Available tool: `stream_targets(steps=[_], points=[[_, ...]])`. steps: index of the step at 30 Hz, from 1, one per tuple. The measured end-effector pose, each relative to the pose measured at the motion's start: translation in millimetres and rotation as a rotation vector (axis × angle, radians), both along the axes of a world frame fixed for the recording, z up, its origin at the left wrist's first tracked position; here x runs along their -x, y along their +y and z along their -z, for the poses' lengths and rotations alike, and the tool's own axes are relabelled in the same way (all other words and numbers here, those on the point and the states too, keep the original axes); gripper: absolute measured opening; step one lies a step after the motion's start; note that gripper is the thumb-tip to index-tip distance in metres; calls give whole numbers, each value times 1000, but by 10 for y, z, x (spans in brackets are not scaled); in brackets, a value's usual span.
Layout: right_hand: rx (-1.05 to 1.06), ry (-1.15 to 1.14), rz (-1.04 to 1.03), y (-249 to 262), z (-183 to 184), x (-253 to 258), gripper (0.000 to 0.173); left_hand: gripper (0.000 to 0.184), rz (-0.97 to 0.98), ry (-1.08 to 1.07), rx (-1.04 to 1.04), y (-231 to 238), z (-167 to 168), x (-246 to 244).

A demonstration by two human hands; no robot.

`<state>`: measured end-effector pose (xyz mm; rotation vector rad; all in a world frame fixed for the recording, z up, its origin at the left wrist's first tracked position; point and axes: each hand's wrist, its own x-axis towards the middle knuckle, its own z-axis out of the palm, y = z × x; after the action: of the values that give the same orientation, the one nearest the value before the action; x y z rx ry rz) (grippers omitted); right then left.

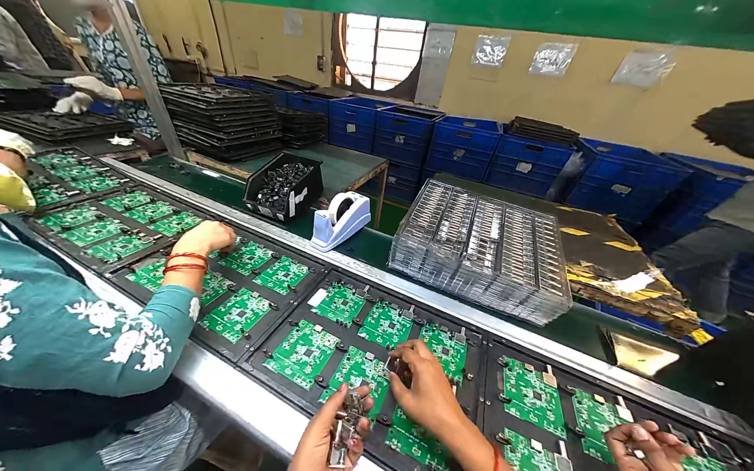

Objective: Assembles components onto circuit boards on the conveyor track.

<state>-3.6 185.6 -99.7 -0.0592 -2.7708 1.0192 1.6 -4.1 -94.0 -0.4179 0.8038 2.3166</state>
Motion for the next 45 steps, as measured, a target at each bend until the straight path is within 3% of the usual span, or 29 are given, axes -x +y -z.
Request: stream_targets(steps=[5,9,14,18,22,25,28,30,32,33,35,38,42,45], points=[[-226,-111,-11,-55,25,80,32,47,-8,17,35,-29,7,-23],[-257,-60,1,-25,103,87,28,47,32,47,74,-45,22,-10],[-336,-115,-8,-17,68,52,30,28,-19,75,165,-10,1,-36],[-362,-80,16,-11,105,27,28,35,-1,80,111,-18,42,-27],[-402,-259,-46,-10,-73,1,29,32,-12,46,119,-17,31,-37],[-492,-230,-58,-29,-56,-60,27,32,-15,74,117,-22,34,-39],[-634,-152,-50,-48,48,-201,44,35,1,118,106,-49,37,-32],[-666,-233,-61,-11,25,-260,59,36,12,122,107,-59,32,-29],[-608,-358,-84,24,-111,-277,58,37,19,125,112,-59,45,-37],[-546,-347,-95,20,-174,-287,50,37,23,131,113,-60,52,-41],[-332,-155,-151,-41,-240,-333,37,37,34,145,108,-67,64,-43],[-16,7,-334,-239,-318,-358,42,33,46,140,121,-67,42,-68],[79,90,-416,-385,-289,-232,27,34,25,137,155,-101,0,-62],[119,94,-300,-415,-269,-37,26,35,-24,119,171,-137,-9,-28]])
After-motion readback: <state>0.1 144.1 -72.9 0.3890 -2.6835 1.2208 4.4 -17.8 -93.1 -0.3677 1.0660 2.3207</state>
